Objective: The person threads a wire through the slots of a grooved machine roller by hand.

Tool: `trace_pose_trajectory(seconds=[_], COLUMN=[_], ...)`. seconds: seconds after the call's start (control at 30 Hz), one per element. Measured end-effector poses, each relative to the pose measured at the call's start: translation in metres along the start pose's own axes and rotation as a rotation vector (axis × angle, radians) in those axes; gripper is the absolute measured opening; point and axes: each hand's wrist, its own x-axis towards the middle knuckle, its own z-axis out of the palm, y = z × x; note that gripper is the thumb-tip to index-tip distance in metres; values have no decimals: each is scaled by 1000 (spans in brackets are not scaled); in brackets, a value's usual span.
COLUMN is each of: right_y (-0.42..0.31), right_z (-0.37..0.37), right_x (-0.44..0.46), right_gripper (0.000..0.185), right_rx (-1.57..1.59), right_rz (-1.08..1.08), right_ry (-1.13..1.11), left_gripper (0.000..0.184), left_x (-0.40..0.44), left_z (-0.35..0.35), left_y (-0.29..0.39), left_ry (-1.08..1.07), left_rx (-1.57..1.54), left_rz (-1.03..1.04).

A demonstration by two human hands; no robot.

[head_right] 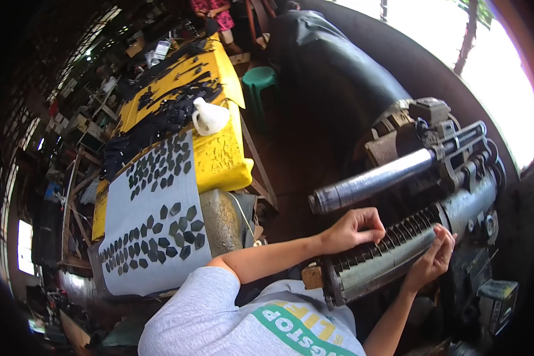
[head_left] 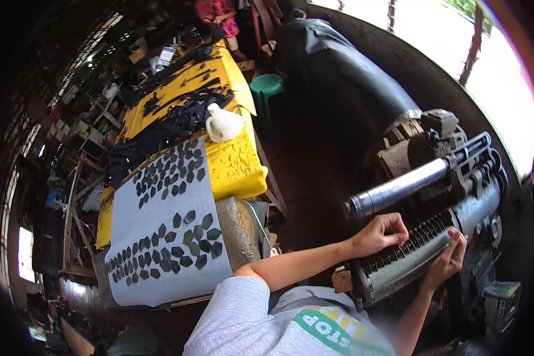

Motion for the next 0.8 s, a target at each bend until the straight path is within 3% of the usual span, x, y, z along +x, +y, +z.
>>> trace_pose_trajectory(seconds=[0.3, 0.4, 0.47, 0.57, 0.67, 0.7, 0.8], right_y=[4, 4, 4, -2, 5, 3, 0], right_z=[0, 1, 1, 2, 0, 1, 0], right_x=[0, 0, 0, -2, -1, 1, -3], right_gripper=[21, 22, 24, 25, 23, 23, 23], right_rx=[13, 22, 31, 50, 42, 39, 17], right_rz=[-16, -28, -8, 46, -1, -2, 19], right_ry=[-6, 9, 16, 11, -7, 0, -2], left_gripper=[14, 15, 19, 11, 5, 23, 53], left_x=[-6, -18, -27, -39, -45, -48, -47], left_z=[-29, -41, -43, -76, -76, -78, -70], left_y=[-14, -6, 7, -42, -34, -29, -25], left_ry=[69, 234, 366, 521, 624, 557, 487], left_rx=[-332, -378, -196, -167, -69, -96, -14], left_rz=[-143, -198, -196, -190, -196, -186, -115])
